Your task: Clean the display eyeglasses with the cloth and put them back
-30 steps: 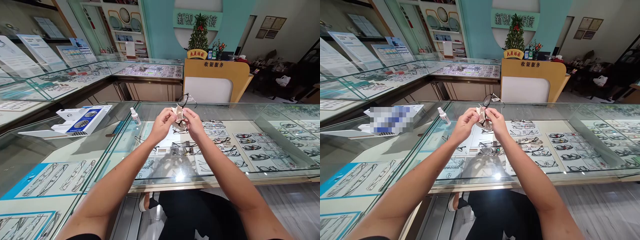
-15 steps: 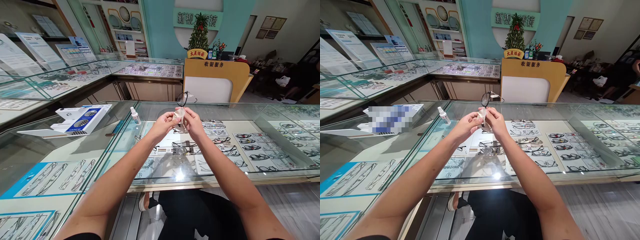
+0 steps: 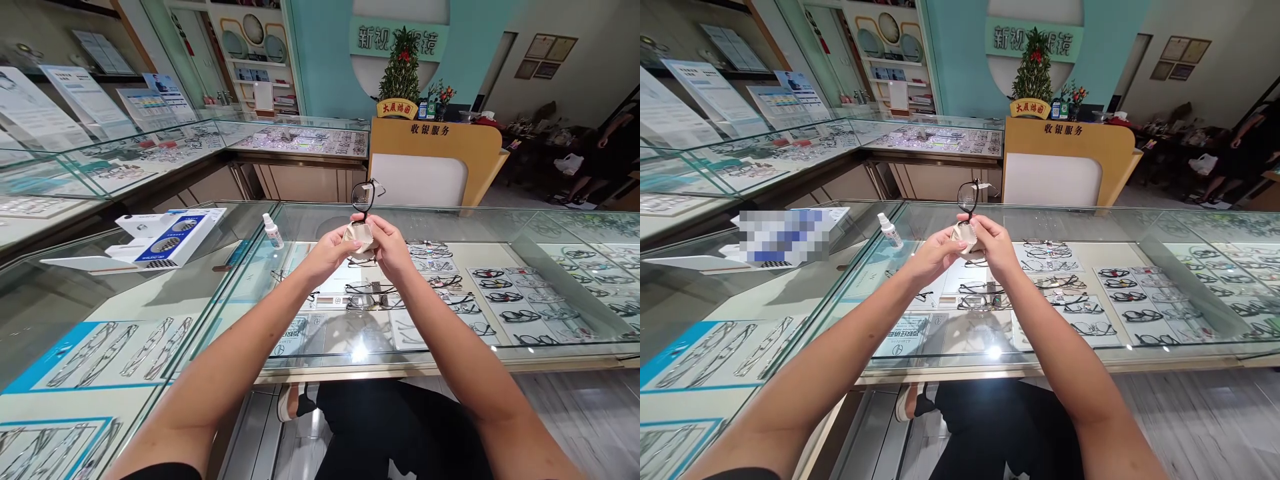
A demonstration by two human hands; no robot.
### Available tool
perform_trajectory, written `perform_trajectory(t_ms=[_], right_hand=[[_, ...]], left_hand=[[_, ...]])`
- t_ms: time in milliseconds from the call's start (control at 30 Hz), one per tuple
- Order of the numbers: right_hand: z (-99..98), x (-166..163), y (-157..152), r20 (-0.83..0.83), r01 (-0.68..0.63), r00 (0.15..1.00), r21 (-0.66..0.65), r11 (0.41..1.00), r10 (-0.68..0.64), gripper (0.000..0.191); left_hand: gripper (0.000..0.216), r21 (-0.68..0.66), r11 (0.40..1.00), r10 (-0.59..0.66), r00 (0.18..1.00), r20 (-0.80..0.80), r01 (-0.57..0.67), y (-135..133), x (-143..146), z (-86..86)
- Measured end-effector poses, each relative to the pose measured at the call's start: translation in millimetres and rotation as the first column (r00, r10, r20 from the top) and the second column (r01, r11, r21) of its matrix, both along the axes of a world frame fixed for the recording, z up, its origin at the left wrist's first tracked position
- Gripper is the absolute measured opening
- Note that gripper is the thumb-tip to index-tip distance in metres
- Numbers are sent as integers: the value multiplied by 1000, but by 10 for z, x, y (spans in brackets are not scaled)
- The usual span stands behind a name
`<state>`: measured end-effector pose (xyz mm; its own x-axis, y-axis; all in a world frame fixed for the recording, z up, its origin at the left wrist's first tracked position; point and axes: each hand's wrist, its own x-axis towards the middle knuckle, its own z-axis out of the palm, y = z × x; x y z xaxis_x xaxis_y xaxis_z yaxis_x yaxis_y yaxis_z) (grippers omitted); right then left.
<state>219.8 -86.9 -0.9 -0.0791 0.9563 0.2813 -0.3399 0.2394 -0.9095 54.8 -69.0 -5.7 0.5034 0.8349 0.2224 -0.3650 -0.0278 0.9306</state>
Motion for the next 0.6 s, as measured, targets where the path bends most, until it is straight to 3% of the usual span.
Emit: perform_trajectory(t_ms=[200, 400, 600], right_hand=[[27, 0, -12, -6, -22, 1000, 6, 1000, 22, 47], [17, 19, -4, 2, -42, 999, -22, 999, 42, 55], [39, 5, -15, -57, -44, 997, -27, 999, 43, 45]], left_hand=[[73, -34, 999, 42, 999, 13, -42, -3, -4, -35], [58, -20, 999, -42, 999, -12, 42, -11, -45, 23], [63, -25, 999, -30, 1000, 5, 30, -35, -21, 12]])
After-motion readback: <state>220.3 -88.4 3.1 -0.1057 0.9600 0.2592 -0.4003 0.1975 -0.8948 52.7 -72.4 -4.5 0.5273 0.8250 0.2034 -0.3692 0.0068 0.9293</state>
